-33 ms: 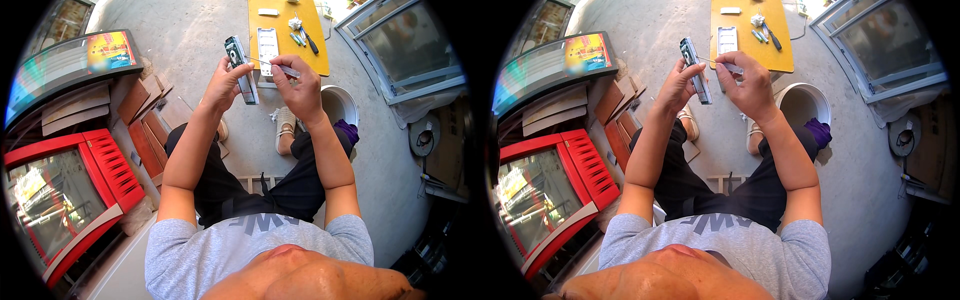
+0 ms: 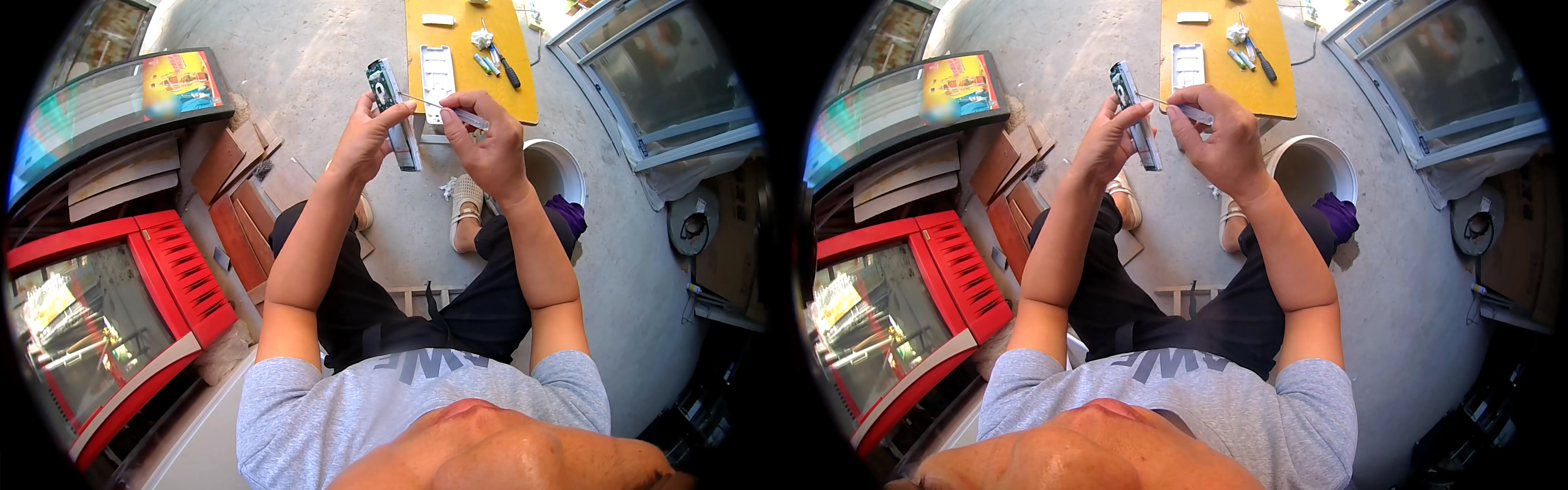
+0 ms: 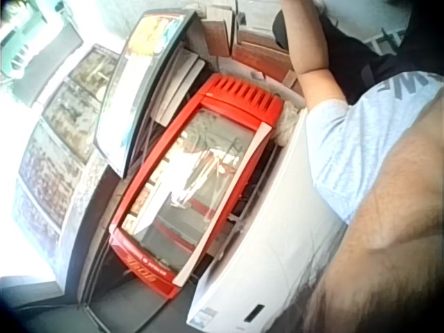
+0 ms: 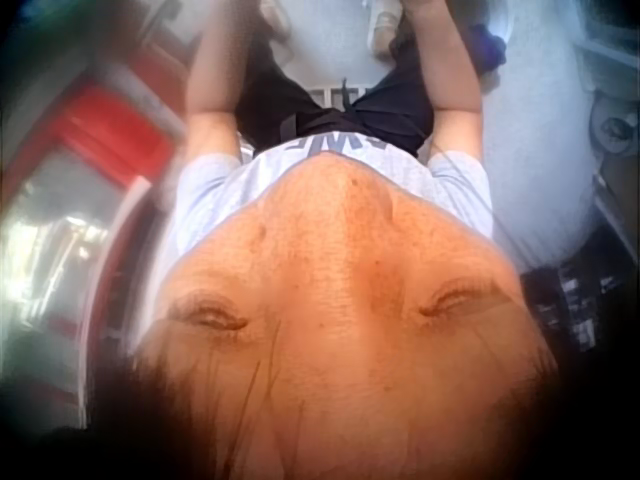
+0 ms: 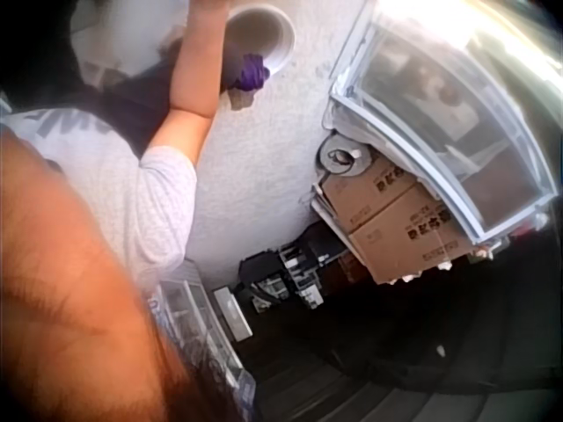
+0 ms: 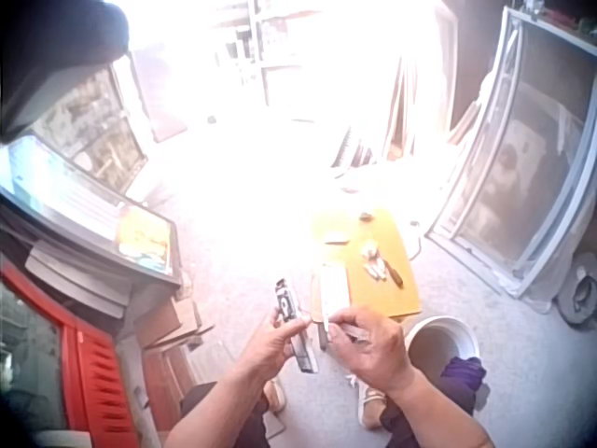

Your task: The person disassembles a remote control by hand, inspects the internal circuit board, and replaces the batteries into the rear compartment.

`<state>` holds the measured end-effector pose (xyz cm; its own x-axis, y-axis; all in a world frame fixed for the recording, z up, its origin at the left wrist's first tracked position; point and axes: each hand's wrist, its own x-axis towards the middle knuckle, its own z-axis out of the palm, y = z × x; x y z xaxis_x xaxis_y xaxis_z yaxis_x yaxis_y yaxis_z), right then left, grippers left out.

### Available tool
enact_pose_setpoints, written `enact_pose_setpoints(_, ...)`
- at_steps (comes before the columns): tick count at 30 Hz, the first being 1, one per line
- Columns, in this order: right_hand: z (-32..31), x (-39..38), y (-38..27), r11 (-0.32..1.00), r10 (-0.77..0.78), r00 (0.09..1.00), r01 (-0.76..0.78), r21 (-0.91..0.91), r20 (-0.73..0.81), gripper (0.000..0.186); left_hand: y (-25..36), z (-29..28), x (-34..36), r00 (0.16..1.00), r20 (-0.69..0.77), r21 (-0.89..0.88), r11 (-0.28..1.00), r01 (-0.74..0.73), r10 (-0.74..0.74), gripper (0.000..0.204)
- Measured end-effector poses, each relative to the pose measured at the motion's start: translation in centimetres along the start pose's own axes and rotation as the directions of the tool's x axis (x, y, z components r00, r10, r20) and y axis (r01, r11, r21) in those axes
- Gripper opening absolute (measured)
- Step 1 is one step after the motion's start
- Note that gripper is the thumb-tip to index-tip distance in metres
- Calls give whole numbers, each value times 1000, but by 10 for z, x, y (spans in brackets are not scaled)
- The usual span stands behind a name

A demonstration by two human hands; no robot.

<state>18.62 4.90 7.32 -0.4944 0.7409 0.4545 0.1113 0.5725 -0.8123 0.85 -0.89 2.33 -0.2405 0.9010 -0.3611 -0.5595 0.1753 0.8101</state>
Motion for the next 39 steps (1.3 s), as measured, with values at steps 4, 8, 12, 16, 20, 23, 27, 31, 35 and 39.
enact_pose_setpoints(4, 2, 0, 0, 997, -60, 998, 61, -46, 12, 10, -1, 3, 0, 999, -25, 23, 999, -36, 37, 77)
enact_pose_setpoints(8, 4, 0, 2, 997, -61, 998, 63, -50, 35, 12, -2, 7, -2, 997, -45, 62, 997, -56, 59, 76)
enact_pose_setpoints(12, 8, 1, 11, 980, -187, 982, 188, -68, 18, 16, -3, 12, -5, 998, -46, 82, 995, -50, 54, 74)
enact_pose_setpoints(16, 10, -2, 10, 997, -77, 996, 77, 7, 32, 15, -7, 13, -4, 998, -40, 86, 995, -52, 55, 72)
enact_pose_setpoints(20, 14, -4, 15, 998, -57, 998, 57, 9, 39, 11, -10, 12, -4, 998, -21, 130, 990, -53, 56, 69)
enact_pose_setpoints(23, 14, -5, 17, 992, -86, 995, 89, -88, 41, 10, -11, 12, -6, 999, -5, 134, 990, -43, 45, 67)
enact_pose_setpoints(27, 17, -6, 17, 994, -50, 998, 52, -95, 29, 12, -8, 16, -8, 1000, 0, 136, 990, -30, 31, 67)
enact_pose_setpoints(31, 23, -9, 21, 988, -113, 993, 115, -100, 33, 15, -10, 14, -10, 1000, -2, 108, 994, -4, 4, 63)
enact_pose_setpoints(35, 28, -9, 27, 920, -327, 944, 328, -215, 41, 16, -9, 18, -11, 997, -2, 49, 996, 77, -77, 52)
enact_pose_setpoints(39, 27, -5, 31, 966, -224, 974, 218, -137, -33, 13, -15, 21, -14, 987, 86, -41, 990, 139, -135, 45)
